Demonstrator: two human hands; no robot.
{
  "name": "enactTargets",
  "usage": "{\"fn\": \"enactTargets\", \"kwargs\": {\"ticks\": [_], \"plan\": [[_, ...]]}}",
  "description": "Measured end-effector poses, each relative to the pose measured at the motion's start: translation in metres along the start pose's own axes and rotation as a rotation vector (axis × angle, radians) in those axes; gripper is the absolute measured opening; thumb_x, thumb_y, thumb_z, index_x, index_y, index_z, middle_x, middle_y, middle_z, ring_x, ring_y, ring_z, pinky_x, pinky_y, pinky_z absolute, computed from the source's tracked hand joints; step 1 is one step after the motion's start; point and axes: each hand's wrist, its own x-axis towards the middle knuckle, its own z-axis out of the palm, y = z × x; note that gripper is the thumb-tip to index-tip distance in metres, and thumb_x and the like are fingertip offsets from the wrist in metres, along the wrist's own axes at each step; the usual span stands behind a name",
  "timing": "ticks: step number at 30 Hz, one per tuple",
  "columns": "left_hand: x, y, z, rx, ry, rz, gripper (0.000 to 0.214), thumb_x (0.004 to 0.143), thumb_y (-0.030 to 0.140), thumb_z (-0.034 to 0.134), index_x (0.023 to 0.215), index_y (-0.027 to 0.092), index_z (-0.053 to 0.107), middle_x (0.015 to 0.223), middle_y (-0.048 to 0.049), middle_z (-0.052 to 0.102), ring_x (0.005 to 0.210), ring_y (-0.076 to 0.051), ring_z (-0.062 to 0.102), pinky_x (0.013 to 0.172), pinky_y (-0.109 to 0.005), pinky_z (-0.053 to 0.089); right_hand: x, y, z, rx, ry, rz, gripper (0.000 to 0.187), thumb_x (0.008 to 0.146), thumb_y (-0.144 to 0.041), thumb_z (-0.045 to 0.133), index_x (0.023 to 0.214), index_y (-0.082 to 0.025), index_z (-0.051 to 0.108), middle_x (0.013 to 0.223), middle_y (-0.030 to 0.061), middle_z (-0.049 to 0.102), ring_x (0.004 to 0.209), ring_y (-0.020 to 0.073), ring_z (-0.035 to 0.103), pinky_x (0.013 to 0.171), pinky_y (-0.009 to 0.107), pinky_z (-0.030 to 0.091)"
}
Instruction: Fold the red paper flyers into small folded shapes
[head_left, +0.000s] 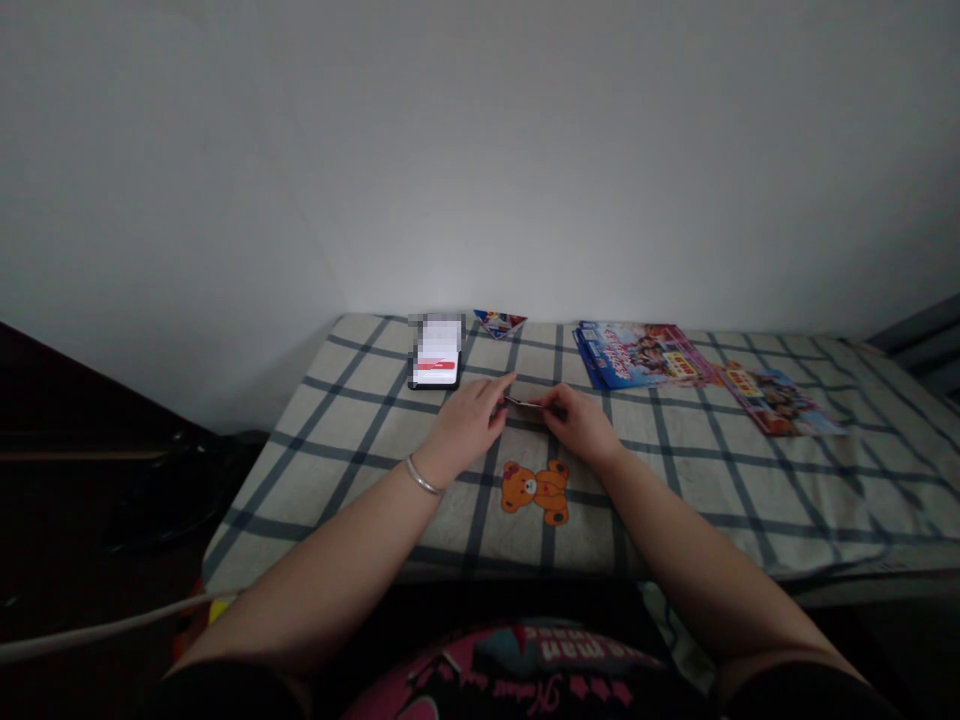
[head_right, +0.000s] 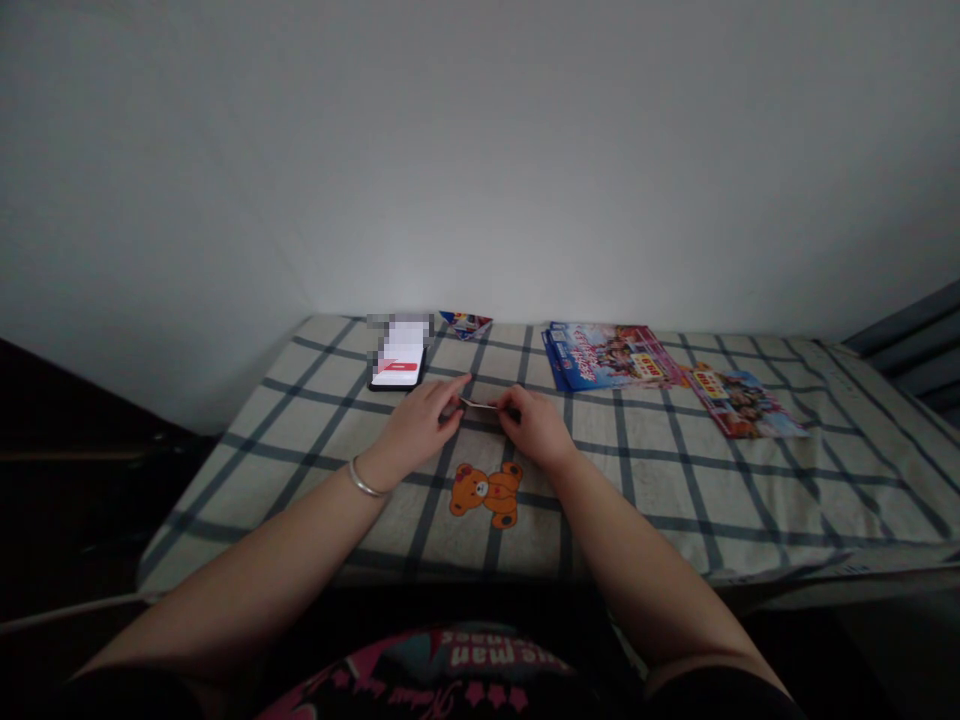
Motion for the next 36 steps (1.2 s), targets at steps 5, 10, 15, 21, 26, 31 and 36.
{"fn": "enactTargets", "kwargs": {"ticks": [5, 10, 15, 21, 26, 31, 36], "plan": [[0.0016, -0.0006, -0.0034, 0.092, 0.042, 0.066, 0.017, 0.087, 0.018, 0.060, 0.103, 0.021, 0.066, 0.103, -0.0066, 0.060, 0.100, -0.023, 0.055, 0.088, -0.039, 0.049, 0.0002, -0.0006, -0.0007, 0.031, 0.007, -0.046, 0.010, 0.081, -0.013, 0.059, 0.081, -0.023, 0.056, 0.089, 0.0013, 0.074, 0.080, 0.0183, 0.065, 0.075, 0.031, 0.048], [0.0028, 0.0026, -0.0026, 0.068, -0.002, 0.155, 0.003, 0.088, 0.019, 0.061, 0.091, 0.020, 0.062, 0.096, -0.0017, 0.066, 0.098, -0.019, 0.059, 0.100, -0.042, 0.041, 0.0000, 0.0017, 0.0014, 0.019, -0.024, -0.104, 0.012, 0.080, -0.013, 0.061, 0.080, -0.023, 0.057, 0.086, 0.0008, 0.073, 0.080, 0.0183, 0.065, 0.075, 0.031, 0.048], [0.0018, 0.0039, -0.0003, 0.103, -0.049, 0.148, 0.005, 0.089, 0.017, 0.057, 0.092, 0.020, 0.060, 0.087, -0.0004, 0.069, 0.084, -0.018, 0.063, 0.091, -0.040, 0.044, -0.0001, 0.0032, 0.0025, 0.041, -0.017, -0.128, 0.014, 0.081, -0.016, 0.063, 0.092, -0.024, 0.060, 0.091, 0.0026, 0.070, 0.088, 0.0197, 0.064, 0.079, 0.033, 0.050], [0.0022, 0.0017, -0.0008, 0.187, -0.073, 0.077, 0.004, 0.088, 0.017, 0.057, 0.091, 0.019, 0.059, 0.081, -0.0009, 0.068, 0.073, -0.018, 0.062, 0.078, -0.035, 0.045, -0.0006, 0.0071, 0.0010, -0.033, 0.109, -0.191, 0.022, 0.080, -0.015, 0.064, 0.097, -0.024, 0.054, 0.110, 0.0066, 0.068, 0.103, 0.0240, 0.062, 0.090, 0.042, 0.049], [0.0026, 0.0001, -0.0028, 0.174, -0.101, -0.004, 0.010, 0.087, 0.017, 0.055, 0.096, 0.020, 0.059, 0.085, -0.0022, 0.067, 0.077, -0.019, 0.062, 0.071, -0.031, 0.045, 0.0001, 0.0067, -0.0018, -0.120, 0.084, -0.209, 0.016, 0.081, -0.015, 0.064, 0.090, -0.023, 0.054, 0.113, 0.0082, 0.067, 0.106, 0.0252, 0.060, 0.091, 0.044, 0.049], [0.0016, 0.0003, -0.0034, 0.108, -0.127, 0.017, 0.016, 0.088, 0.014, 0.051, 0.102, 0.021, 0.057, 0.099, -0.0031, 0.064, 0.083, -0.018, 0.062, 0.071, -0.029, 0.048, -0.0002, 0.0043, -0.0038, -0.161, 0.075, -0.183, 0.008, 0.083, -0.017, 0.061, 0.088, -0.023, 0.060, 0.111, 0.0066, 0.067, 0.103, 0.0238, 0.061, 0.090, 0.042, 0.050], [0.0012, -0.0036, 0.0007, 0.024, -0.112, 0.137, 0.025, 0.087, 0.008, 0.050, 0.108, 0.020, 0.058, 0.107, -0.0039, 0.062, 0.094, -0.018, 0.061, 0.083, -0.032, 0.051, -0.0011, 0.0051, -0.0039, -0.173, 0.081, -0.164, 0.007, 0.086, -0.018, 0.060, 0.089, -0.024, 0.064, 0.110, 0.0054, 0.068, 0.104, 0.0237, 0.060, 0.090, 0.042, 0.050]]}}
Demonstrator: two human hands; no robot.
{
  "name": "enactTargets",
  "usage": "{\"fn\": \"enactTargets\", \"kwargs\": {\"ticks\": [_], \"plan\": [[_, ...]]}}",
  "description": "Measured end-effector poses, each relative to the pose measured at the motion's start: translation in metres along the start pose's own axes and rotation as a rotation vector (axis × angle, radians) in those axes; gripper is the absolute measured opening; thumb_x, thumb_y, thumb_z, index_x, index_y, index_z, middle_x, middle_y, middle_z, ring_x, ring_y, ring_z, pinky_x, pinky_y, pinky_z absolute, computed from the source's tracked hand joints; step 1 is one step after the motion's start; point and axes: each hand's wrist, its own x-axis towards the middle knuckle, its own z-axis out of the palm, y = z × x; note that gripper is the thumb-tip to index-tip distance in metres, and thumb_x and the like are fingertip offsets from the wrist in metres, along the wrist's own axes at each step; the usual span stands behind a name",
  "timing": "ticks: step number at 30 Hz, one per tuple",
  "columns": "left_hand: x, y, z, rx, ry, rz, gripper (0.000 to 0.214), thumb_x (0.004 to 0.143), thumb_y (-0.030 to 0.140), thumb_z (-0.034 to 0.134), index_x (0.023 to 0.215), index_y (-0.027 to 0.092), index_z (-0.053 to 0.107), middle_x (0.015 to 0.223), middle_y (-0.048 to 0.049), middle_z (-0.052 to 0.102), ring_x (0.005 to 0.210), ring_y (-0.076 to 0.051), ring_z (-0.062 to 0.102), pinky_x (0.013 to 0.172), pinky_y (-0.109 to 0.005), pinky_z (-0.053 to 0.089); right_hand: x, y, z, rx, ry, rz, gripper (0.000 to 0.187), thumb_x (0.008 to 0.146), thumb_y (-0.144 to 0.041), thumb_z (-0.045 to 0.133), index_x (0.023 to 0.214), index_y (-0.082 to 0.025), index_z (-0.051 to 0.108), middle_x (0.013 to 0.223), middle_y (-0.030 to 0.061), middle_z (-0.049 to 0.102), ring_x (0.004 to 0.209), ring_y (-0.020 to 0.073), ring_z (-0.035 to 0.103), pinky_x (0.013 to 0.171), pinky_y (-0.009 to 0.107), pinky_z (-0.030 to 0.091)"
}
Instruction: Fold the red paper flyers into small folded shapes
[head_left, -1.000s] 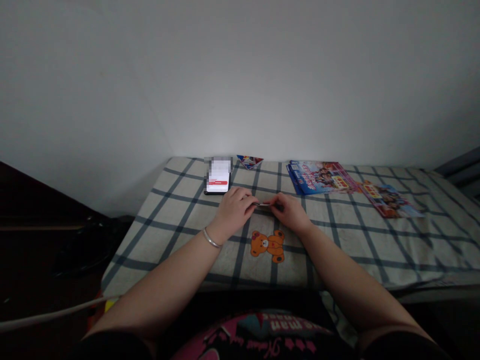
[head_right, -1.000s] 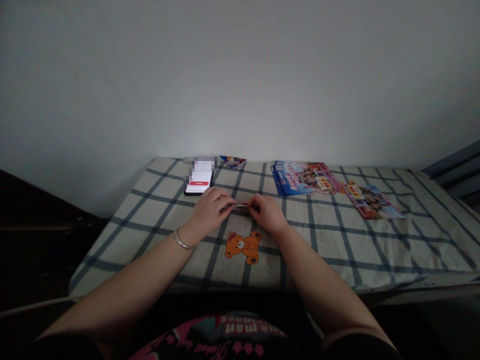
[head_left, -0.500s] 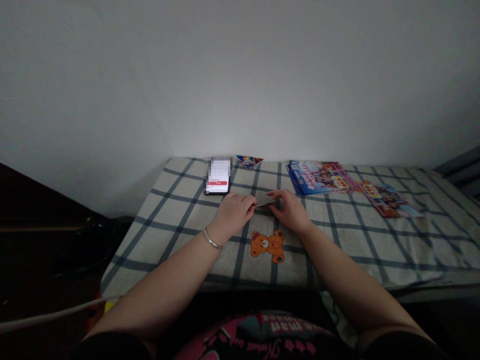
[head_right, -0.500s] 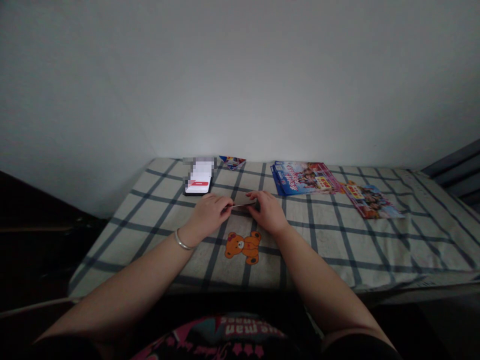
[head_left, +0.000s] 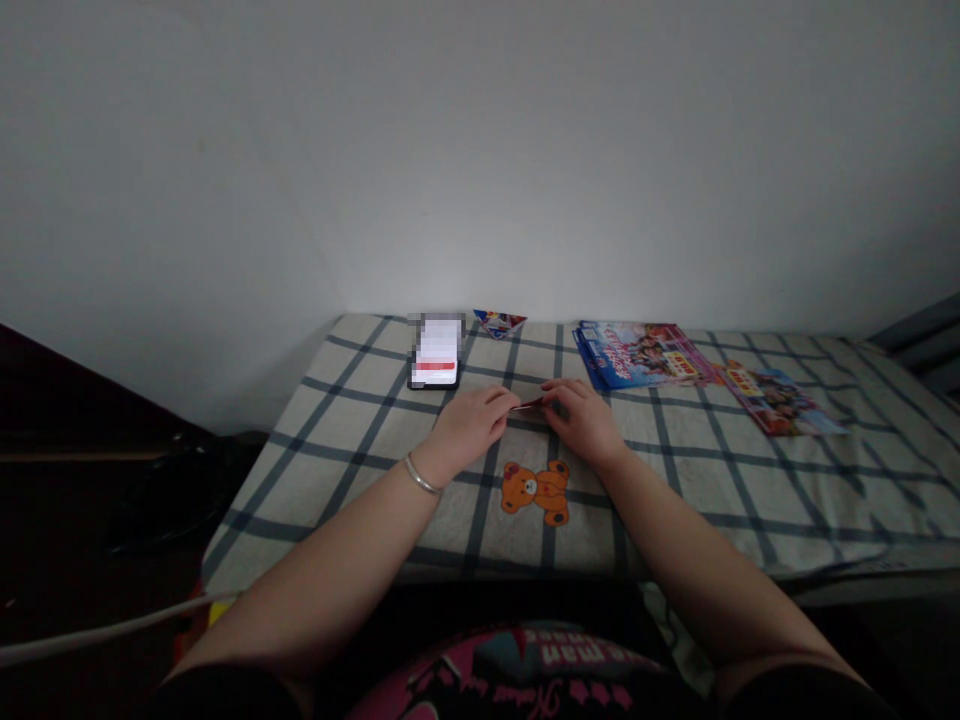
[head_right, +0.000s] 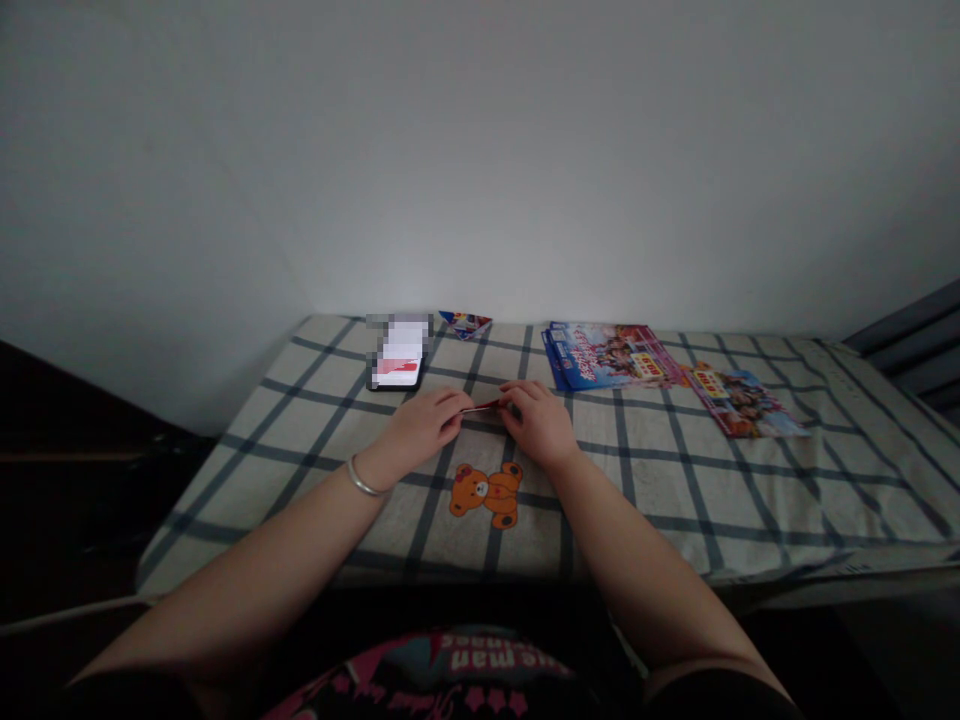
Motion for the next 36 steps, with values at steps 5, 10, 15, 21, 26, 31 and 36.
{"fn": "enactTargets", "kwargs": {"ticks": [5, 10, 15, 21, 26, 31, 36], "plan": [[-0.0003, -0.0041, 0.0035, -0.035, -0.007, 0.089, 0.037, 0.086, 0.004, 0.051, 0.117, 0.022, 0.059, 0.116, -0.0047, 0.059, 0.102, -0.018, 0.059, 0.089, -0.035, 0.051, 0.0004, 0.0005, 0.0007, -0.017, -0.013, 0.002, 0.010, 0.085, -0.017, 0.060, 0.090, -0.023, 0.066, 0.111, 0.0054, 0.068, 0.103, 0.0241, 0.060, 0.092, 0.043, 0.050], [-0.0003, -0.0047, 0.0026, -0.031, -0.057, 0.130, 0.040, 0.085, 0.005, 0.056, 0.118, 0.025, 0.062, 0.120, -0.0047, 0.057, 0.103, -0.019, 0.058, 0.090, -0.037, 0.050, 0.0006, 0.0004, 0.0006, -0.004, -0.018, 0.003, 0.013, 0.085, -0.017, 0.060, 0.093, -0.024, 0.067, 0.109, 0.0047, 0.068, 0.103, 0.0233, 0.060, 0.092, 0.042, 0.049], [0.0004, -0.0055, 0.0037, 0.005, -0.100, 0.159, 0.031, 0.084, 0.011, 0.063, 0.111, 0.025, 0.067, 0.116, -0.0048, 0.058, 0.102, -0.021, 0.057, 0.090, -0.038, 0.049, 0.0010, -0.0005, -0.0008, 0.017, -0.022, 0.014, 0.013, 0.086, -0.016, 0.059, 0.093, -0.024, 0.067, 0.105, 0.0037, 0.069, 0.101, 0.0221, 0.060, 0.092, 0.040, 0.049], [-0.0002, -0.0039, 0.0008, 0.027, -0.128, 0.169, 0.028, 0.083, 0.012, 0.063, 0.109, 0.025, 0.067, 0.117, -0.0046, 0.058, 0.099, -0.020, 0.056, 0.089, -0.038, 0.049, 0.0019, -0.0012, 0.0001, 0.015, -0.039, 0.011, 0.013, 0.083, -0.014, 0.062, 0.090, -0.024, 0.066, 0.106, 0.0041, 0.069, 0.102, 0.0224, 0.060, 0.092, 0.041, 0.049], [-0.0003, -0.0033, 0.0004, 0.015, -0.132, 0.163, 0.028, 0.083, 0.011, 0.062, 0.108, 0.023, 0.067, 0.117, -0.0049, 0.059, 0.100, -0.020, 0.057, 0.090, -0.038, 0.049, 0.0014, -0.0006, 0.0004, -0.034, -0.041, -0.004, 0.010, 0.083, -0.015, 0.062, 0.085, -0.023, 0.067, 0.111, 0.0058, 0.068, 0.102, 0.0242, 0.060, 0.090, 0.044, 0.050], [0.0005, -0.0035, 0.0023, -0.037, -0.092, 0.130, 0.031, 0.084, 0.006, 0.058, 0.112, 0.017, 0.062, 0.116, -0.0067, 0.059, 0.102, -0.020, 0.058, 0.093, -0.037, 0.050, 0.0008, 0.0023, 0.0020, -0.091, -0.054, -0.050, 0.013, 0.084, -0.017, 0.061, 0.087, -0.024, 0.071, 0.116, 0.0063, 0.067, 0.104, 0.0250, 0.058, 0.091, 0.044, 0.051], [0.0017, -0.0013, 0.0019, -0.036, -0.072, 0.105, 0.034, 0.085, 0.005, 0.055, 0.116, 0.015, 0.060, 0.113, -0.0078, 0.061, 0.101, -0.020, 0.060, 0.092, -0.038, 0.051, 0.0000, 0.0021, -0.0002, -0.112, -0.085, -0.084, 0.018, 0.083, -0.015, 0.061, 0.089, -0.025, 0.074, 0.121, 0.0057, 0.065, 0.106, 0.0251, 0.057, 0.093, 0.044, 0.050]]}}
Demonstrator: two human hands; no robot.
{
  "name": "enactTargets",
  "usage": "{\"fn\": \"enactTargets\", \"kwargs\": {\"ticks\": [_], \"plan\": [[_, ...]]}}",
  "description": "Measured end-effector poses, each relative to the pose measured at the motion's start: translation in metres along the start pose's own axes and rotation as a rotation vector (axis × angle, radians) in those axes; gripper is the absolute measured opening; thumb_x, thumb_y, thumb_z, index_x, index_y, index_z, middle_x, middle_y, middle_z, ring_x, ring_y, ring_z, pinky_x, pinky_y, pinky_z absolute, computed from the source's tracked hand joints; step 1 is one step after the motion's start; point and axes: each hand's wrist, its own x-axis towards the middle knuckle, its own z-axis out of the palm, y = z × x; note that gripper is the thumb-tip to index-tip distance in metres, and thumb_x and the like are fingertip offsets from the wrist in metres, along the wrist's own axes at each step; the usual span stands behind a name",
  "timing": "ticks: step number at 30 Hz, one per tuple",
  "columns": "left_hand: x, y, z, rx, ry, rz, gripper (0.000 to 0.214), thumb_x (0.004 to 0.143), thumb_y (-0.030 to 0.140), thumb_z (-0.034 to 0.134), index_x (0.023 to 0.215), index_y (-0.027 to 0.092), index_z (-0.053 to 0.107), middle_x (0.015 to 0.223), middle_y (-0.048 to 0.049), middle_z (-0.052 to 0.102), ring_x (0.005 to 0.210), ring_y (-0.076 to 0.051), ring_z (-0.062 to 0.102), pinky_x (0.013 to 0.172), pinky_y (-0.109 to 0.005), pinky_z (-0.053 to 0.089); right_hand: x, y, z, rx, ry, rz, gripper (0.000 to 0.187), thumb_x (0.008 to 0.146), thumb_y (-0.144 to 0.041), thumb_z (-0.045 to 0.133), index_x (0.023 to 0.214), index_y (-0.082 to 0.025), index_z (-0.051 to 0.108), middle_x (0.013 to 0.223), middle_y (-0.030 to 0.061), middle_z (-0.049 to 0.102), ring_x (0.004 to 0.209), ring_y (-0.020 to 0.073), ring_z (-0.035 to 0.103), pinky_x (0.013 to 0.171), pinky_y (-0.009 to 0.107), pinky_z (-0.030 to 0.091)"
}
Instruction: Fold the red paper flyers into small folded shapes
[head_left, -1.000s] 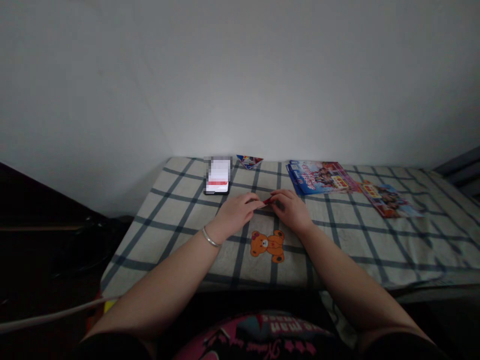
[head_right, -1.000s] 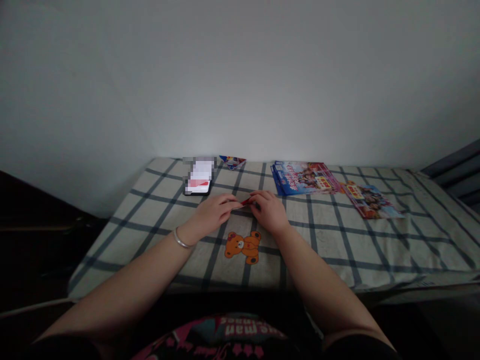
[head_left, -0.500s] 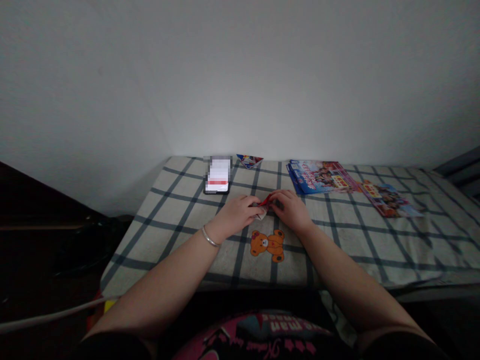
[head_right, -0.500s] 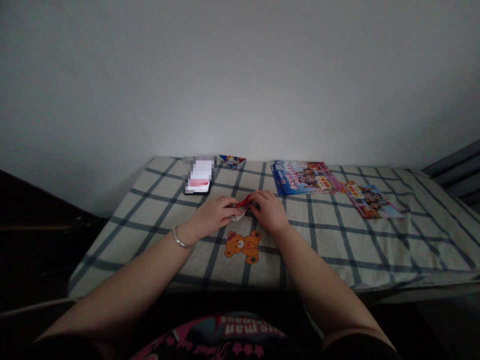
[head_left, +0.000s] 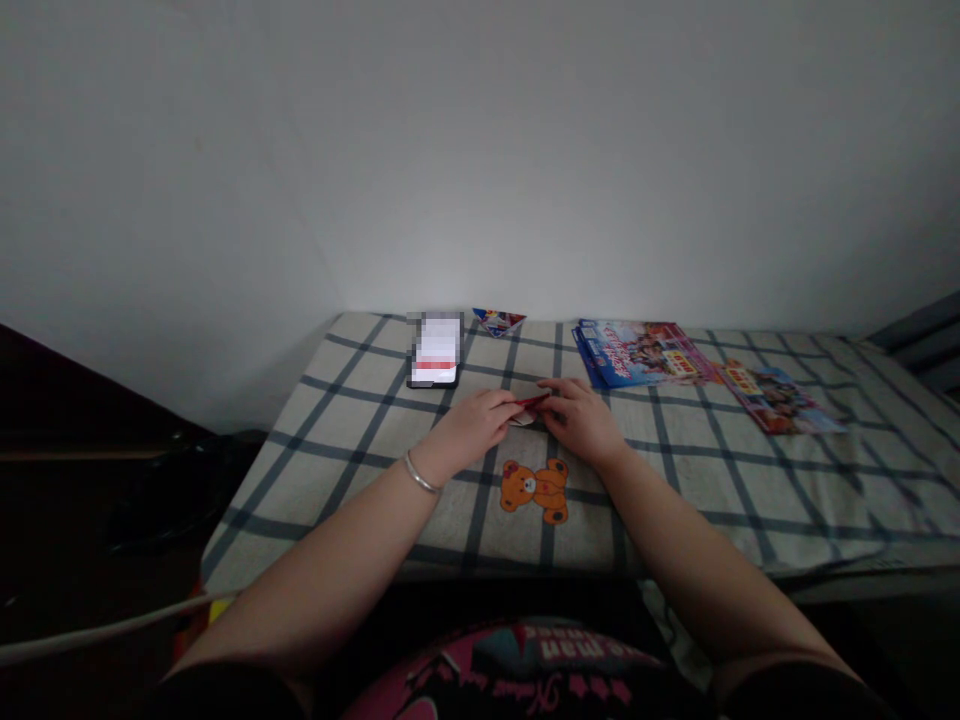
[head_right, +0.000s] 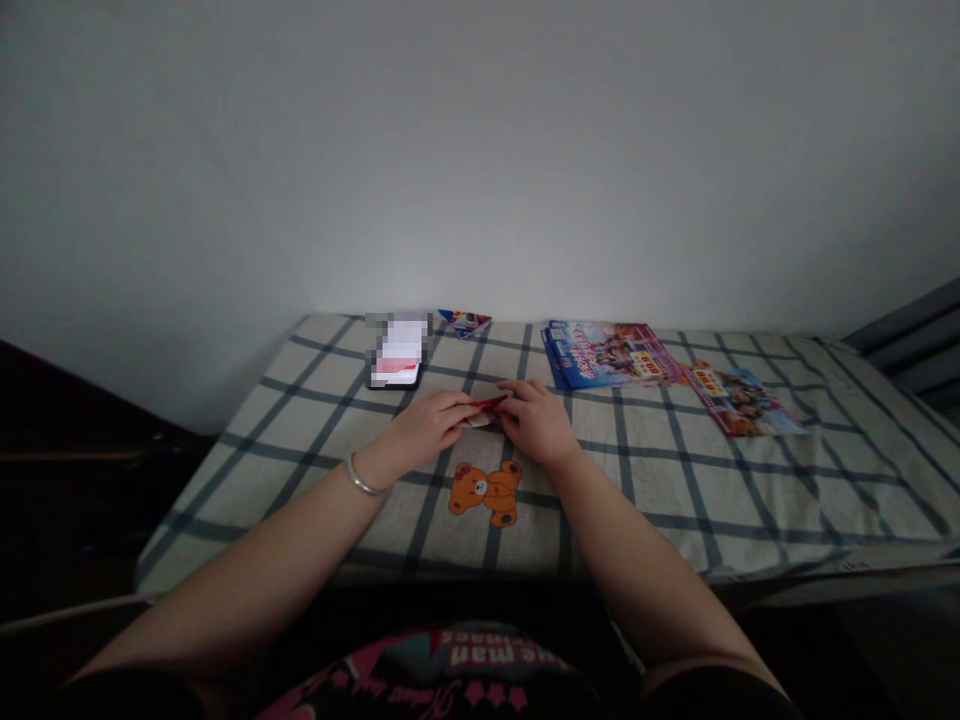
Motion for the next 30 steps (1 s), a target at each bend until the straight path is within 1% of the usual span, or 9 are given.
{"fn": "enactTargets", "kwargs": {"ticks": [7, 12, 21, 23, 25, 27, 30], "plan": [[-0.0007, -0.0003, 0.0026, 0.005, 0.023, -0.009, 0.035, 0.084, 0.005, 0.055, 0.117, 0.016, 0.060, 0.114, -0.0081, 0.061, 0.101, -0.020, 0.060, 0.092, -0.039, 0.052, 0.0004, -0.0030, -0.0067, -0.025, -0.023, -0.059, 0.014, 0.086, -0.021, 0.061, 0.088, -0.026, 0.075, 0.124, 0.0043, 0.065, 0.107, 0.0255, 0.056, 0.092, 0.044, 0.051], [-0.0002, -0.0009, 0.0034, 0.010, 0.023, -0.003, 0.033, 0.085, 0.005, 0.054, 0.116, 0.016, 0.061, 0.113, -0.0077, 0.062, 0.100, -0.020, 0.061, 0.091, -0.039, 0.052, 0.0005, -0.0058, -0.0076, -0.054, -0.006, -0.078, 0.013, 0.089, -0.027, 0.059, 0.088, -0.026, 0.073, 0.123, 0.0035, 0.065, 0.105, 0.0247, 0.057, 0.089, 0.043, 0.051], [0.0011, 0.0022, -0.0002, 0.014, 0.008, 0.000, 0.026, 0.087, 0.008, 0.054, 0.110, 0.016, 0.063, 0.111, -0.0072, 0.063, 0.099, -0.019, 0.061, 0.091, -0.038, 0.052, -0.0003, -0.0088, -0.0059, -0.078, 0.001, -0.119, 0.011, 0.088, -0.022, 0.059, 0.085, -0.025, 0.069, 0.122, 0.0030, 0.065, 0.105, 0.0242, 0.057, 0.087, 0.040, 0.049], [0.0011, 0.0038, -0.0014, 0.021, -0.003, -0.026, 0.022, 0.088, 0.009, 0.053, 0.106, 0.016, 0.063, 0.108, -0.0064, 0.064, 0.098, -0.019, 0.061, 0.089, -0.037, 0.051, 0.0005, -0.0094, -0.0051, -0.065, 0.004, -0.102, 0.010, 0.089, -0.020, 0.057, 0.086, -0.024, 0.066, 0.115, 0.0035, 0.067, 0.101, 0.0231, 0.058, 0.085, 0.038, 0.048], [0.0008, 0.0053, -0.0021, 0.030, -0.004, -0.065, 0.018, 0.089, 0.011, 0.052, 0.104, 0.017, 0.062, 0.102, -0.0056, 0.066, 0.095, -0.019, 0.062, 0.087, -0.036, 0.051, 0.0012, -0.0099, -0.0041, -0.054, -0.003, -0.061, 0.009, 0.089, -0.019, 0.056, 0.085, -0.022, 0.063, 0.103, 0.0046, 0.069, 0.094, 0.0221, 0.059, 0.081, 0.036, 0.048], [0.0002, 0.0061, -0.0020, 0.050, -0.001, -0.100, 0.017, 0.090, 0.012, 0.051, 0.103, 0.018, 0.061, 0.097, -0.0049, 0.066, 0.092, -0.019, 0.062, 0.085, -0.035, 0.051, 0.0013, -0.0102, -0.0032, -0.052, -0.007, -0.005, 0.006, 0.088, -0.020, 0.057, 0.084, -0.022, 0.061, 0.091, 0.0052, 0.068, 0.087, 0.0215, 0.059, 0.076, 0.034, 0.048], [-0.0007, 0.0062, -0.0014, 0.083, -0.003, -0.117, 0.016, 0.091, 0.014, 0.050, 0.103, 0.019, 0.059, 0.093, -0.0041, 0.066, 0.090, -0.019, 0.062, 0.082, -0.034, 0.050, 0.0007, -0.0101, -0.0019, -0.043, 0.011, 0.063, 0.002, 0.086, -0.021, 0.060, 0.085, -0.022, 0.059, 0.084, 0.0050, 0.066, 0.081, 0.0214, 0.060, 0.070, 0.032, 0.047]]}}
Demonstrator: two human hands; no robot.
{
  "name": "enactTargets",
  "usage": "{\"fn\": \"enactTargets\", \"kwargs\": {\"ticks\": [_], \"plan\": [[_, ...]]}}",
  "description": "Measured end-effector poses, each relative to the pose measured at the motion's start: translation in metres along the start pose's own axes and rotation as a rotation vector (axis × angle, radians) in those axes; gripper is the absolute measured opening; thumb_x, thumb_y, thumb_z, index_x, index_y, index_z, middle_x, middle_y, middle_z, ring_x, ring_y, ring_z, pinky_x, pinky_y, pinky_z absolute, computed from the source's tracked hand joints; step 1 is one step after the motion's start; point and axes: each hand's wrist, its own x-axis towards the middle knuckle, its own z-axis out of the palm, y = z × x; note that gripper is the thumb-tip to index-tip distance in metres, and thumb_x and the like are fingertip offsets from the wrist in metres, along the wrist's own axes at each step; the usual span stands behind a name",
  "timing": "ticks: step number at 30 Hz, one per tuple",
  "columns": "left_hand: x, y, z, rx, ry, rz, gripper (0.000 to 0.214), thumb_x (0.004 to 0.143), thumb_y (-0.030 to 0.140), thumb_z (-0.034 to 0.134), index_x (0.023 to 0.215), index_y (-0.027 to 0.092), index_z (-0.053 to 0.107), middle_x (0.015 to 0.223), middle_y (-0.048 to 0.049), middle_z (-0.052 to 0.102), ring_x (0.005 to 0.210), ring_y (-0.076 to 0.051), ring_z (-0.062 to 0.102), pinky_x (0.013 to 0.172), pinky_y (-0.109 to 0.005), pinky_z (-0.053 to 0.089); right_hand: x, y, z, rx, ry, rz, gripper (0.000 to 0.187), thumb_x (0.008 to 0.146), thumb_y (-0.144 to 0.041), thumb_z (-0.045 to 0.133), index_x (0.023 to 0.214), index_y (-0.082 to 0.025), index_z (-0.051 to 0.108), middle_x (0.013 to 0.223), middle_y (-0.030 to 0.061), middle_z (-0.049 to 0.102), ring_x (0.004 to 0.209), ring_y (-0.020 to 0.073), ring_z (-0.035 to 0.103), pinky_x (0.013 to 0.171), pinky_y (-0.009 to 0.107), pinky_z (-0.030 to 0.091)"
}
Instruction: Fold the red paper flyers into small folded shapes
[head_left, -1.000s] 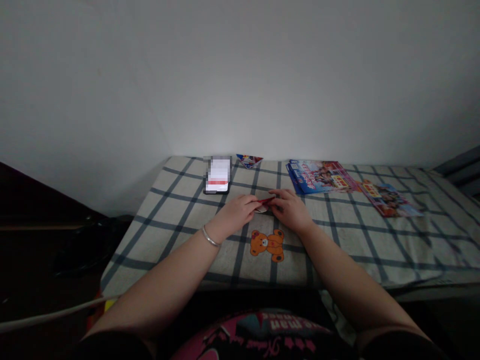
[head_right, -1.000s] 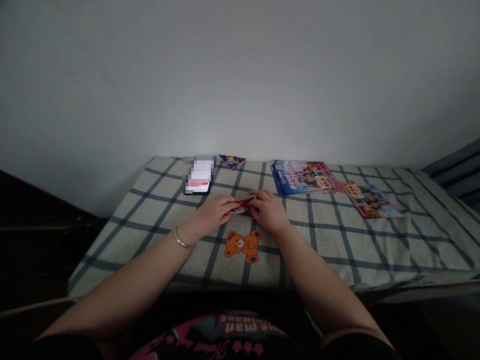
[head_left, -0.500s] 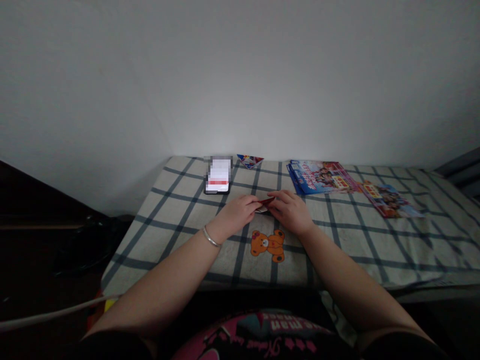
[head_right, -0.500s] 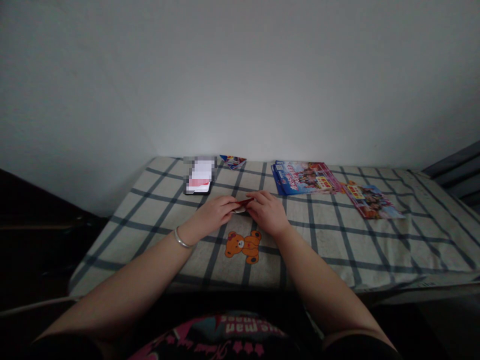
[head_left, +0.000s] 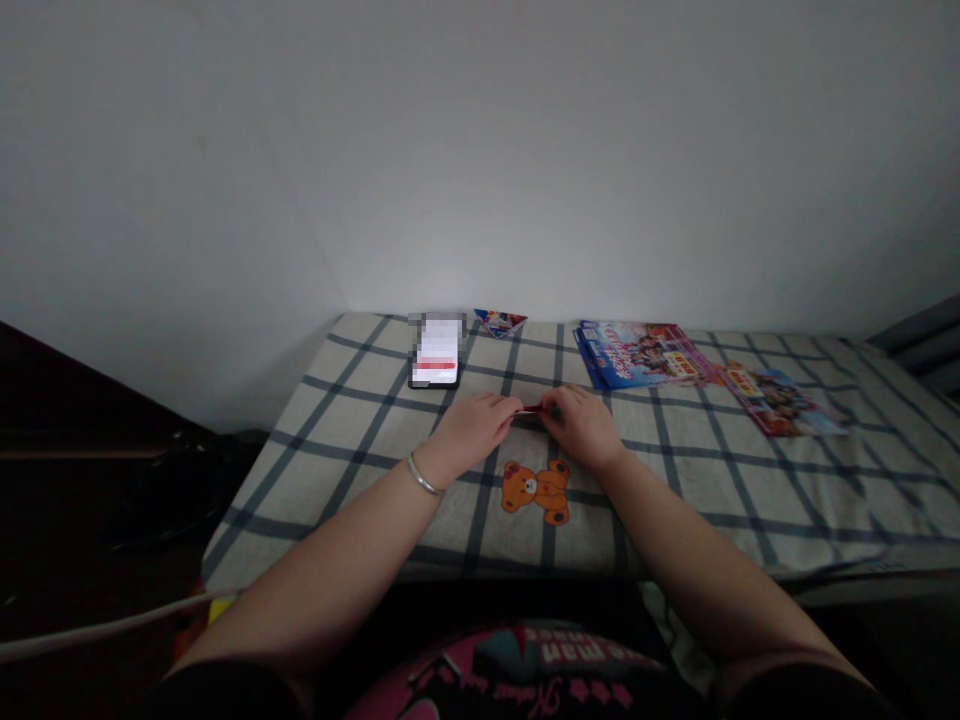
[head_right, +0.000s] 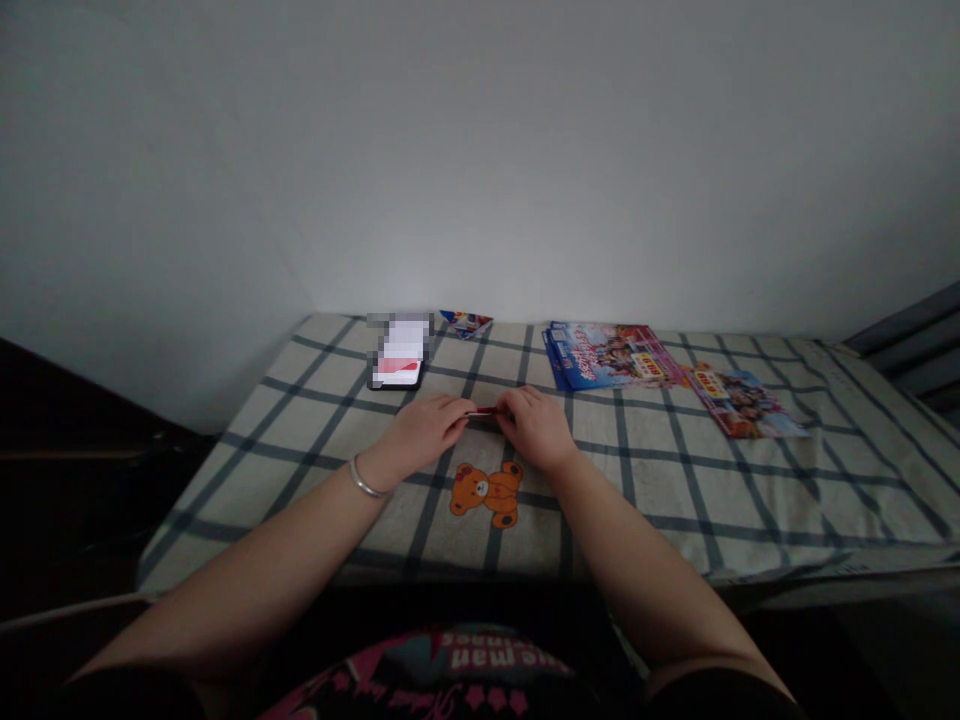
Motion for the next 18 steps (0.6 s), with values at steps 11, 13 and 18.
{"fn": "enactTargets", "kwargs": {"ticks": [11, 13, 18], "plan": [[0.0001, 0.0031, -0.0015, 0.049, -0.008, -0.055, 0.018, 0.091, 0.016, 0.051, 0.108, 0.020, 0.056, 0.090, -0.0035, 0.068, 0.085, -0.019, 0.064, 0.073, -0.030, 0.050, -0.0001, 0.0029, 0.0039, 0.101, -0.003, 0.059, 0.010, 0.083, -0.020, 0.063, 0.092, -0.022, 0.059, 0.086, 0.0039, 0.068, 0.082, 0.0205, 0.063, 0.071, 0.032, 0.048], [-0.0002, 0.0036, -0.0017, 0.065, -0.015, -0.081, 0.016, 0.092, 0.019, 0.051, 0.107, 0.020, 0.056, 0.089, -0.0036, 0.068, 0.082, -0.019, 0.065, 0.069, -0.029, 0.049, 0.0014, 0.0026, 0.0026, 0.107, -0.035, 0.018, 0.007, 0.085, -0.022, 0.061, 0.092, -0.023, 0.061, 0.087, 0.0038, 0.068, 0.084, 0.0204, 0.063, 0.074, 0.032, 0.048], [-0.0005, 0.0038, -0.0008, 0.118, -0.018, -0.099, 0.013, 0.094, 0.023, 0.050, 0.105, 0.021, 0.056, 0.086, -0.0032, 0.067, 0.079, -0.019, 0.065, 0.065, -0.028, 0.047, 0.0042, 0.0017, -0.0001, 0.137, -0.081, -0.031, 0.006, 0.089, -0.023, 0.059, 0.089, -0.023, 0.065, 0.087, 0.0036, 0.068, 0.086, 0.0202, 0.061, 0.077, 0.032, 0.048]]}}
